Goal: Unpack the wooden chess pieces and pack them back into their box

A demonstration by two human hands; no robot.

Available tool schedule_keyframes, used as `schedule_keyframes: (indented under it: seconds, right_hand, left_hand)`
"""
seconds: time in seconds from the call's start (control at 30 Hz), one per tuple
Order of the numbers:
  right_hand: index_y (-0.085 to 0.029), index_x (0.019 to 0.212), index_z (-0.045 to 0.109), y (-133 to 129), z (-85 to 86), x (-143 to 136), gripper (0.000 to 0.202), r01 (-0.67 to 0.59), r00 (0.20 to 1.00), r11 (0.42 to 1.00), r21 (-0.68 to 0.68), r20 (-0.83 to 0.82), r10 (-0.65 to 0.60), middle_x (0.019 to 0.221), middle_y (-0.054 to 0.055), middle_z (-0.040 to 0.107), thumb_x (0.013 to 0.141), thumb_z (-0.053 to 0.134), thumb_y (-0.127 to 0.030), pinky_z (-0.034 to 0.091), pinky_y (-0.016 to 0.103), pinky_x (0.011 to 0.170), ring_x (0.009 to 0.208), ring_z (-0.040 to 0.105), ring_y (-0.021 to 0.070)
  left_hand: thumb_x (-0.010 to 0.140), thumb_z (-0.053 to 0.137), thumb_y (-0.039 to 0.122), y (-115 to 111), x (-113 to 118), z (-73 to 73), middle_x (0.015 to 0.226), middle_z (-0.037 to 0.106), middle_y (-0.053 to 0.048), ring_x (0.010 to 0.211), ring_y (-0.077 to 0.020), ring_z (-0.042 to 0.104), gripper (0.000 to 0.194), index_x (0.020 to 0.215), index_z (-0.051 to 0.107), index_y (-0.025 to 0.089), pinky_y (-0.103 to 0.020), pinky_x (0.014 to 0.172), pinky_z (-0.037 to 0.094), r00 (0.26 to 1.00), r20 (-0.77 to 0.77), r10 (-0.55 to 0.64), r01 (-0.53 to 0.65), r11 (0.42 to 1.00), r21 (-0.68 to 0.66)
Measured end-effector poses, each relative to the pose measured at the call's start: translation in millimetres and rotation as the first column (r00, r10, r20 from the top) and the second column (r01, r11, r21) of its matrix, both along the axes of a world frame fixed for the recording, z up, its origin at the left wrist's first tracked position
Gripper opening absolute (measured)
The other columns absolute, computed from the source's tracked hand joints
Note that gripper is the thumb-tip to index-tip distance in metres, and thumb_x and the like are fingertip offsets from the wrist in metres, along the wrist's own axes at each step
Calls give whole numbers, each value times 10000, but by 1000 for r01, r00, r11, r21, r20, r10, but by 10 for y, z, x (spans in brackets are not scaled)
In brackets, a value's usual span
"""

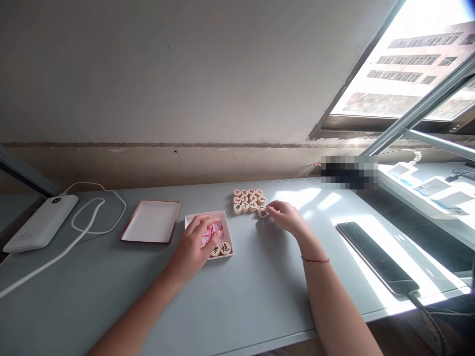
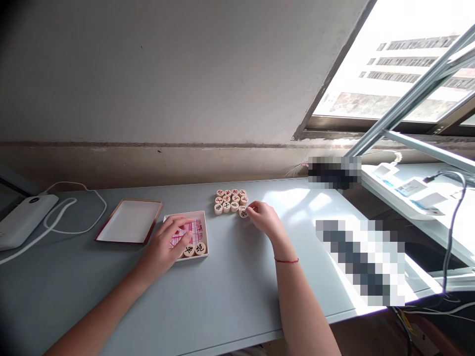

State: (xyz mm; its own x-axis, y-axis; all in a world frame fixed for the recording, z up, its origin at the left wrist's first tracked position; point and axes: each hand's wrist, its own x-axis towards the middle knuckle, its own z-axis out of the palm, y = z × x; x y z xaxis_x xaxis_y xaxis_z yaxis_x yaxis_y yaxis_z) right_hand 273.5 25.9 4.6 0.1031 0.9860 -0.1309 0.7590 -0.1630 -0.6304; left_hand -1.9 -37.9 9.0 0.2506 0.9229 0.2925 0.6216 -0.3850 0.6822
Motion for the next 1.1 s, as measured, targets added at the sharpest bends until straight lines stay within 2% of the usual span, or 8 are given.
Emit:
schedule_keyframes:
  seconds: [0.13, 0.3, 0.37, 0.53, 0.67, 0.83, 0.97, 1.1]
  right_hand:
    - [-187, 896, 609, -45, 17, -22, 387, -6, 1000, 1000, -20, 2, 6, 858, 65, 660, 738, 588, -539, 400, 248, 548, 695, 574, 170]
    - [-188, 755, 582, -52, 2, 1, 340, -34, 999, 999, -31, 38, 35, 778, 52, 649, 752, 585, -528, 396, 255, 530, 637, 560, 155]
    - [-187, 783, 586, -36, -3, 26, 340, -14, 1000, 1000, -11, -1, 14, 800, 53, 651, 748, 591, -525, 413, 261, 545, 651, 577, 157]
    - [-198, 815, 555, -7, 18, 9, 223, 88, 993, 970, 228, -93, -68, 906, 53, 641, 721, 623, -389, 476, 282, 618, 771, 643, 188]
    - [-197, 792, 588, -5, 23, -46, 74, 3, 999, 936, 353, -40, 12, 919, 51, 620, 734, 568, -239, 517, 300, 671, 818, 656, 194]
    - [-201, 879, 663, 10, -46, -48, 149, -149, 989, 934, 326, 39, 144, 1005, 76, 620, 779, 553, -209, 535, 332, 698, 762, 630, 173]
    - [-206, 890, 642, 42, -110, -43, 133, -160, 986, 942, 295, 86, 141, 947, 56, 609, 768, 593, -227, 513, 332, 711, 749, 598, 170]
    - [-199, 768, 570, 60, -131, -51, 57, -174, 981, 957, 232, 122, 148, 891, 40, 583, 750, 607, -238, 465, 292, 655, 707, 565, 154]
  left_hand:
    - [939, 432, 326, 8, -4, -2, 1109, 575, -39, 1051, -186, 580, 236, 1112, 579, 262, -301, 866, 516, 1000, -3, -5, 5, 1000, -16]
    - [933, 437, 306, 17, -5, -6, 1111, 582, -36, 1035, -183, 591, 222, 1092, 583, 257, -299, 869, 507, 1000, -19, -6, 6, 1000, -6]
    - [930, 438, 299, 20, -4, -10, 1109, 586, -36, 1027, -182, 596, 219, 1087, 585, 255, -297, 863, 508, 1000, -25, -6, 6, 1000, 1]
    - [926, 446, 294, 19, -5, -23, 1103, 600, -30, 1005, -183, 606, 221, 1094, 586, 267, -304, 849, 514, 999, -34, 3, -2, 1000, 24]
    - [929, 442, 295, 17, -12, -27, 1106, 594, -34, 1018, -182, 600, 222, 1098, 583, 264, -303, 855, 512, 1000, -28, -2, 3, 1000, 21]
    - [924, 445, 296, 27, -12, -23, 1097, 606, -34, 1009, -188, 606, 223, 1091, 589, 265, -310, 849, 516, 1000, -29, 5, -5, 999, 33]
    - [924, 446, 291, 25, -14, -18, 1098, 606, -36, 1022, -188, 603, 218, 1083, 591, 258, -306, 858, 515, 1000, -31, 2, 0, 999, 40]
    - [924, 449, 286, 18, -17, -14, 1111, 598, -35, 1043, -187, 597, 216, 1084, 592, 260, -302, 863, 514, 1000, -23, -1, 1, 1000, 24]
